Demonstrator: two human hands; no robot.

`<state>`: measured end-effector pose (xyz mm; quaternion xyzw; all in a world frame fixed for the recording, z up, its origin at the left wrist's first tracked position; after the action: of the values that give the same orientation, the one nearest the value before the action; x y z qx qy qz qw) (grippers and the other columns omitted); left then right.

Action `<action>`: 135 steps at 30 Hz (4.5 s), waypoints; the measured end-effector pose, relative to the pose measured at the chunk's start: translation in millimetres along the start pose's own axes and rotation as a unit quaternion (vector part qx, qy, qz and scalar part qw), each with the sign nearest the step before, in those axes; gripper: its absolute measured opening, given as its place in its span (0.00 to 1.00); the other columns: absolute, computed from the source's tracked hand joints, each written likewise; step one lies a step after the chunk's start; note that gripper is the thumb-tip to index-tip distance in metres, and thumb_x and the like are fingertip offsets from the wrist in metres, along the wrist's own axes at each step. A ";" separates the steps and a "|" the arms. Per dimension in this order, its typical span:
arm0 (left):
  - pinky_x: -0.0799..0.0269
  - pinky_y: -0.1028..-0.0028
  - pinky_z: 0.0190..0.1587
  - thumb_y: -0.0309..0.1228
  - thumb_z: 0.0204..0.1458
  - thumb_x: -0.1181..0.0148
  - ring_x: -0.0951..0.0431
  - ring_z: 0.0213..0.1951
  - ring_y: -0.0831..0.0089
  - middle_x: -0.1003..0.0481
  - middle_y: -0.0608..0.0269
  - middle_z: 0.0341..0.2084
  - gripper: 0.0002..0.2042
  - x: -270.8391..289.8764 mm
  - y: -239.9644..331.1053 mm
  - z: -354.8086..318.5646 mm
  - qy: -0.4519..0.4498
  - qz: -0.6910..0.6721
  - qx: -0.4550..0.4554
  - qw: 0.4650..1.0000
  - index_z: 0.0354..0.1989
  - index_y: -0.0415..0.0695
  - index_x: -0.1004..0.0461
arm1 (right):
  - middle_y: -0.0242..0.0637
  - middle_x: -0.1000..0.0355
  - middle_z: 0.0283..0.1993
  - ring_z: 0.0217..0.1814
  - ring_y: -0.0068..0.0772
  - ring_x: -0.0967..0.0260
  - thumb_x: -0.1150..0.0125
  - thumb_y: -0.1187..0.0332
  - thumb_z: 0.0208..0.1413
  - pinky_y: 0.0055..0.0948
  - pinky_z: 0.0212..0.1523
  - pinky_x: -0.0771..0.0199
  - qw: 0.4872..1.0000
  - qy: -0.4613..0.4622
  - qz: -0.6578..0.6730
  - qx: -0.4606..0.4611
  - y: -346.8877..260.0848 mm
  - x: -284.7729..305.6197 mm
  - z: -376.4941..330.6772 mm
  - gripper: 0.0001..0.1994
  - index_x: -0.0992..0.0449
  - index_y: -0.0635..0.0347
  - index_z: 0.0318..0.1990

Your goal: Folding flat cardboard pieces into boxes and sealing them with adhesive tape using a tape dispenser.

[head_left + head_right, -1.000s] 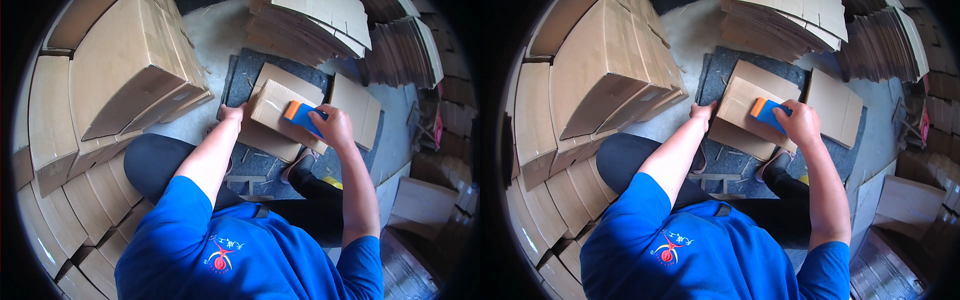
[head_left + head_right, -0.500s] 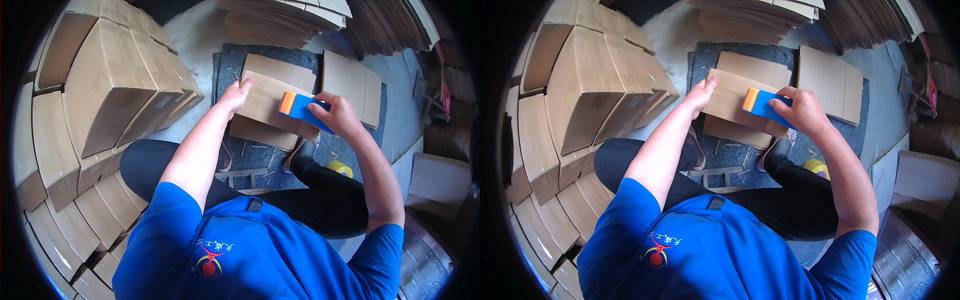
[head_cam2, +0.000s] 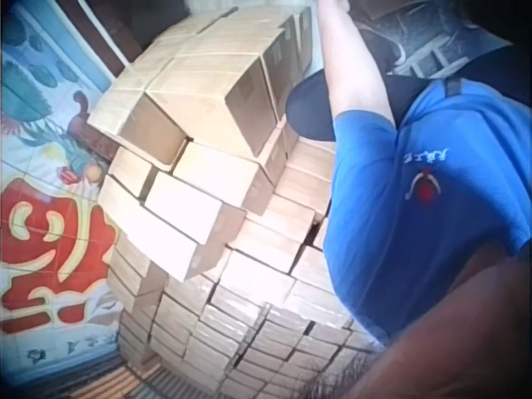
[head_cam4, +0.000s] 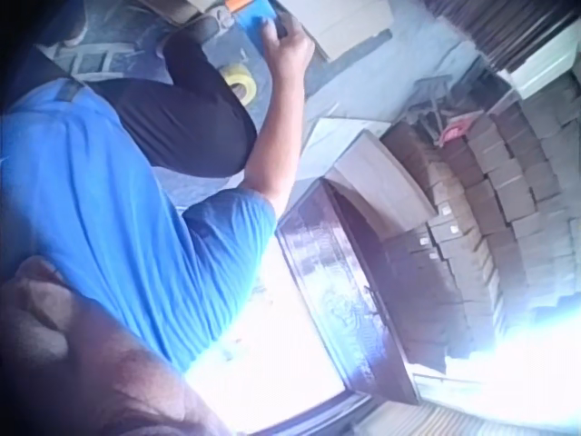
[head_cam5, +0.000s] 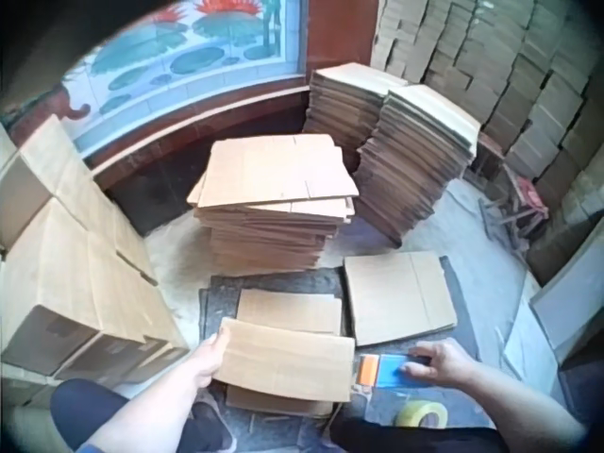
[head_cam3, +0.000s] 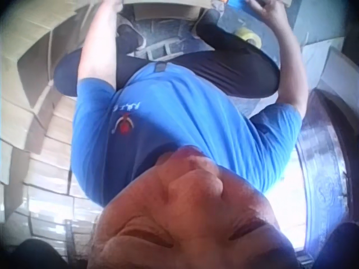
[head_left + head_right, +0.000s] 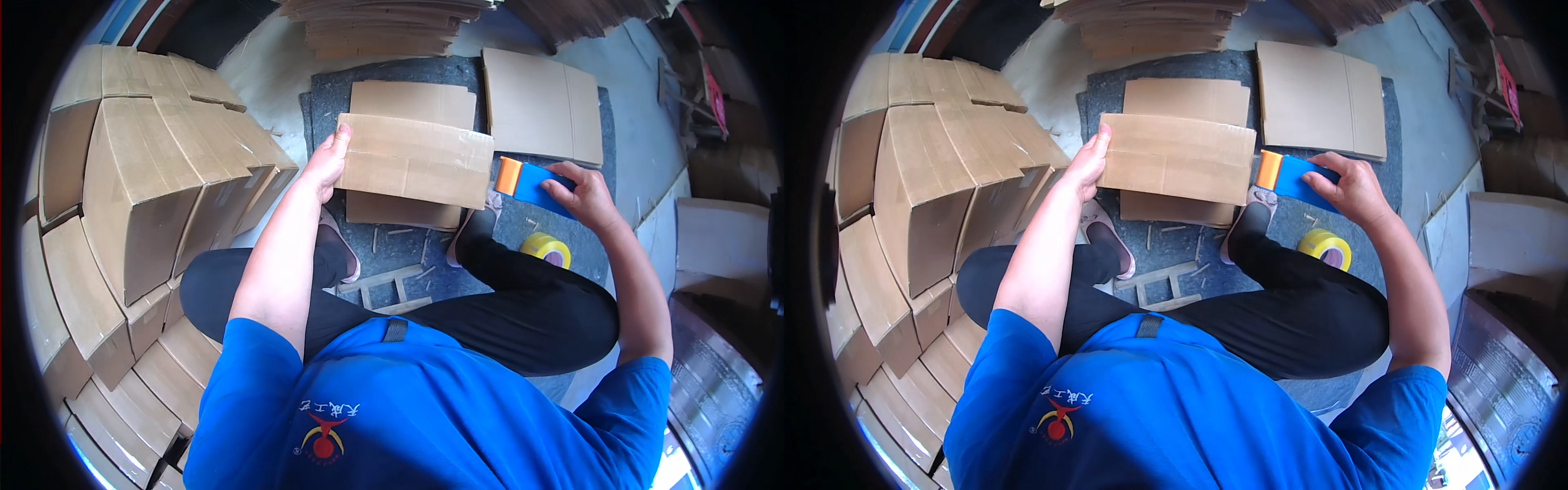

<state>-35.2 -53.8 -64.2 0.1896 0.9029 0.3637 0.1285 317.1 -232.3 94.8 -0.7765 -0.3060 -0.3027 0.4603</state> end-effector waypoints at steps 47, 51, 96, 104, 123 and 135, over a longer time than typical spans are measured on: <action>0.76 0.40 0.70 0.56 0.41 0.34 0.67 0.75 0.58 0.60 0.55 0.74 0.50 -238.5 34.8 -71.3 0.014 0.691 -0.305 0.655 0.73 0.54 0.51 | 0.47 0.21 0.40 0.43 0.45 0.21 0.42 0.66 0.53 0.39 0.41 0.20 0.978 -0.060 -0.199 0.001 -17.6 -124.0 43.6 0.14 0.27 0.62 0.46; 0.75 0.39 0.70 0.54 0.40 0.31 0.68 0.75 0.56 0.61 0.56 0.74 0.52 -235.6 33.9 -66.2 0.012 0.716 -0.280 0.639 0.74 0.56 0.53 | 0.49 0.22 0.41 0.42 0.46 0.21 0.44 0.65 0.56 0.39 0.40 0.21 0.983 -0.068 -0.168 0.009 -1.3 -151.7 51.7 0.31 0.44 0.67 0.66; 0.56 0.58 0.72 0.68 0.57 0.65 0.54 0.73 0.56 0.54 0.45 0.72 0.46 43.6 -23.8 5.1 0.095 0.156 -0.117 0.976 0.72 0.40 0.52 | 0.46 0.21 0.40 0.41 0.40 0.22 0.27 0.57 0.49 0.34 0.45 0.24 0.929 -0.259 -0.225 -0.137 -76.5 -128.1 55.3 0.25 0.24 0.60 0.52; 0.66 0.58 0.73 0.64 0.59 0.60 0.64 0.73 0.45 0.61 0.34 0.71 0.48 1.4 55.0 -87.6 0.080 0.116 -0.284 0.948 0.71 0.31 0.59 | 0.47 0.20 0.36 0.37 0.35 0.21 0.26 0.67 0.44 0.32 0.42 0.21 0.977 -0.147 -0.098 -0.116 -68.6 -63.2 31.5 0.23 0.23 0.61 0.51; 0.77 0.39 0.67 0.41 0.56 0.41 0.70 0.72 0.34 0.68 0.29 0.71 0.45 32.7 140.0 -442.8 0.450 0.268 -0.604 0.601 0.74 0.40 0.65 | 0.51 0.23 0.44 0.50 0.51 0.25 0.39 0.59 0.53 0.44 0.50 0.26 0.885 0.282 -0.124 0.348 -577.6 74.7 44.6 0.23 0.26 0.50 0.57; 0.63 0.37 0.68 0.34 0.45 0.32 0.60 0.73 0.43 0.57 0.43 0.72 0.44 112.1 157.2 -405.3 0.494 0.370 -0.482 0.622 0.71 0.44 0.50 | 0.45 0.21 0.47 0.49 0.47 0.23 0.38 0.52 0.55 0.40 0.52 0.26 0.907 0.276 0.008 0.317 -550.9 12.6 41.0 0.21 0.22 0.50 0.53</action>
<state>-246.4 -147.1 320.8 0.2106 0.3793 0.8024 -0.4097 -82.5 21.5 379.9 -0.4777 -0.2399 -0.3884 0.7506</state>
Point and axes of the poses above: each hand's wrist, its own z-axis towards the middle knuckle, its own x-axis out of the back of the hand, y = z × x, the point moved 10 cm from there along z, towards the middle knuckle
